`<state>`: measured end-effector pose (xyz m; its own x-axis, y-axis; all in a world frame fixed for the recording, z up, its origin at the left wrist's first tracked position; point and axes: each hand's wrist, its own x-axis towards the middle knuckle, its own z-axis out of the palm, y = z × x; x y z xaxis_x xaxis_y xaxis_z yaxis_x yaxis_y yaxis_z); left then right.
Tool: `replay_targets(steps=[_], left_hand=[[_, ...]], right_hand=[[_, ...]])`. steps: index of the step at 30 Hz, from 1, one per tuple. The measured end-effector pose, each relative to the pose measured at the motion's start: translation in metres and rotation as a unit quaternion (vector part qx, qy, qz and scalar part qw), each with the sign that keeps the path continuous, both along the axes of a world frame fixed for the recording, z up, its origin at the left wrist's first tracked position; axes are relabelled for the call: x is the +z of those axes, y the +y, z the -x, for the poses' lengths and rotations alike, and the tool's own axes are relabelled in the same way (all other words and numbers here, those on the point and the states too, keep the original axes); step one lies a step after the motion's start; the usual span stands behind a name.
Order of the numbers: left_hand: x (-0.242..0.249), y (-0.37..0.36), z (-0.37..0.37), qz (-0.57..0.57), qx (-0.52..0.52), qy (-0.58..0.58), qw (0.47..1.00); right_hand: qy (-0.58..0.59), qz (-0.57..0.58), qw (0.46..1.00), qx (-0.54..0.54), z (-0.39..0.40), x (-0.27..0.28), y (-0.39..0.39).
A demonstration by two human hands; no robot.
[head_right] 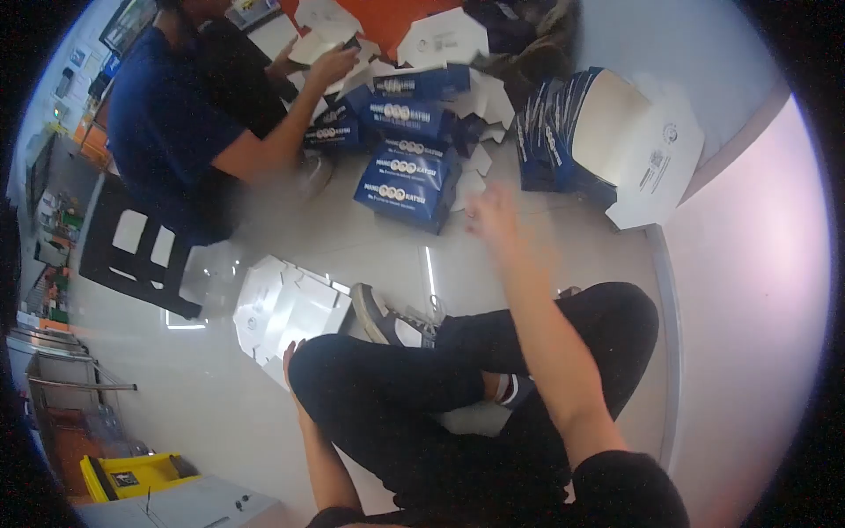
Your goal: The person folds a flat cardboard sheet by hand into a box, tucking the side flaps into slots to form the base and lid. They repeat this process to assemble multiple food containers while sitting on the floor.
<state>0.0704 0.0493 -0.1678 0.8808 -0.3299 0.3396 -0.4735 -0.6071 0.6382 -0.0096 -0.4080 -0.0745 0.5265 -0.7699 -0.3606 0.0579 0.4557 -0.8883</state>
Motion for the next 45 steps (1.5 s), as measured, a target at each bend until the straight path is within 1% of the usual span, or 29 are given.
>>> replay_targets(steps=[1,2,4,5,7,8,10,11,12,14,18,21,22,24,25,26,28,30,32,33,34,36,38,39,40,42,43,44,45], left_hand=[[-0.003,0.004,0.005,-0.023,-0.038,0.012,0.999],[0.000,0.004,0.008,-0.047,-0.059,0.050,0.996],[0.012,0.003,0.007,-0.078,-0.088,0.114,0.987],[0.020,0.004,0.006,-0.088,-0.093,0.142,0.982],[0.035,0.006,0.003,-0.105,-0.091,0.194,0.971],[0.040,0.007,0.001,-0.112,-0.084,0.212,0.967],[0.040,0.012,-0.006,-0.115,-0.058,0.206,0.970],[0.034,0.013,-0.010,-0.114,-0.050,0.185,0.975],[0.056,0.000,-0.009,-0.118,-0.037,0.164,0.979],[0.056,0.000,-0.016,-0.145,0.060,0.180,0.971],[0.070,-0.004,-0.026,-0.112,0.099,0.131,0.980],[0.086,0.001,-0.039,0.018,0.152,0.308,0.939],[0.089,0.003,-0.041,0.020,0.153,0.308,0.939],[0.094,0.009,-0.046,0.106,0.189,0.243,0.945],[0.097,0.014,-0.049,0.091,0.213,0.193,0.954],[0.098,0.016,-0.047,0.090,0.213,0.192,0.954],[0.125,0.010,-0.034,0.119,0.252,-0.061,0.958],[0.173,-0.008,0.004,0.039,0.233,-0.181,0.955],[0.202,-0.021,0.063,-0.099,0.137,-0.252,0.953],[0.213,-0.028,0.091,-0.127,0.059,-0.250,0.958],[0.220,-0.034,0.116,-0.153,-0.023,-0.241,0.958],[0.224,-0.049,0.143,-0.112,-0.131,-0.125,0.977],[0.213,-0.046,0.152,-0.127,-0.169,-0.100,0.972],[0.209,-0.045,0.156,-0.141,-0.199,-0.087,0.966],[0.211,-0.043,0.156,-0.143,-0.206,-0.082,0.965],[0.217,-0.036,0.152,-0.158,-0.056,-0.059,0.984],[0.217,-0.036,0.145,-0.165,-0.057,-0.060,0.983],[0.214,-0.037,0.134,-0.148,0.107,-0.109,0.977],[0.214,-0.036,0.128,-0.127,0.265,-0.156,0.943]], right_hand=[[0.086,-0.042,0.995,0.018,0.011,-0.027,0.008],[0.099,-0.050,0.993,0.025,0.014,-0.040,0.015],[0.182,0.021,0.979,0.095,0.004,-0.057,0.023],[0.185,0.016,0.977,0.108,-0.002,-0.072,0.021],[0.152,0.272,0.941,0.131,-0.017,-0.110,0.016],[0.148,0.268,0.938,0.159,-0.018,-0.106,0.024],[0.207,0.382,0.883,0.175,-0.010,-0.081,0.037],[0.204,0.380,0.881,0.196,-0.010,-0.082,0.039],[0.211,0.374,0.881,0.197,-0.010,-0.083,0.040],[0.218,0.370,0.881,0.198,-0.010,-0.089,0.039],[0.220,0.378,0.876,0.204,-0.008,-0.090,0.037],[0.220,0.377,0.875,0.211,-0.009,-0.091,0.038],[0.214,0.380,0.875,0.209,-0.009,-0.094,0.037],[0.216,0.395,0.868,0.208,-0.010,-0.096,0.035],[0.219,0.408,0.862,0.206,-0.010,-0.097,0.036],[0.219,0.407,0.863,0.205,-0.009,-0.097,0.036],[0.227,0.385,0.870,0.209,-0.010,-0.086,0.038],[0.190,0.361,0.886,0.220,-0.010,-0.075,0.040],[0.155,0.334,0.900,0.233,-0.008,-0.045,0.046],[0.085,0.141,0.924,0.344,-0.006,-0.006,0.054],[0.013,-0.063,0.900,0.431,0.001,0.020,0.062],[-0.051,-0.146,0.843,0.515,0.021,0.038,0.077],[-0.046,0.067,0.796,0.600,0.030,0.053,0.104],[-0.001,0.102,0.787,0.609,0.034,0.069,0.117],[0.001,0.095,0.791,0.605,0.044,0.063,0.119],[0.044,0.004,0.831,0.555,0.060,0.047,0.131],[0.066,-0.006,0.836,0.544,0.069,0.040,0.133],[0.060,-0.013,0.836,0.545,0.073,0.038,0.133],[0.040,-0.037,0.845,0.531,0.078,0.036,0.134]])
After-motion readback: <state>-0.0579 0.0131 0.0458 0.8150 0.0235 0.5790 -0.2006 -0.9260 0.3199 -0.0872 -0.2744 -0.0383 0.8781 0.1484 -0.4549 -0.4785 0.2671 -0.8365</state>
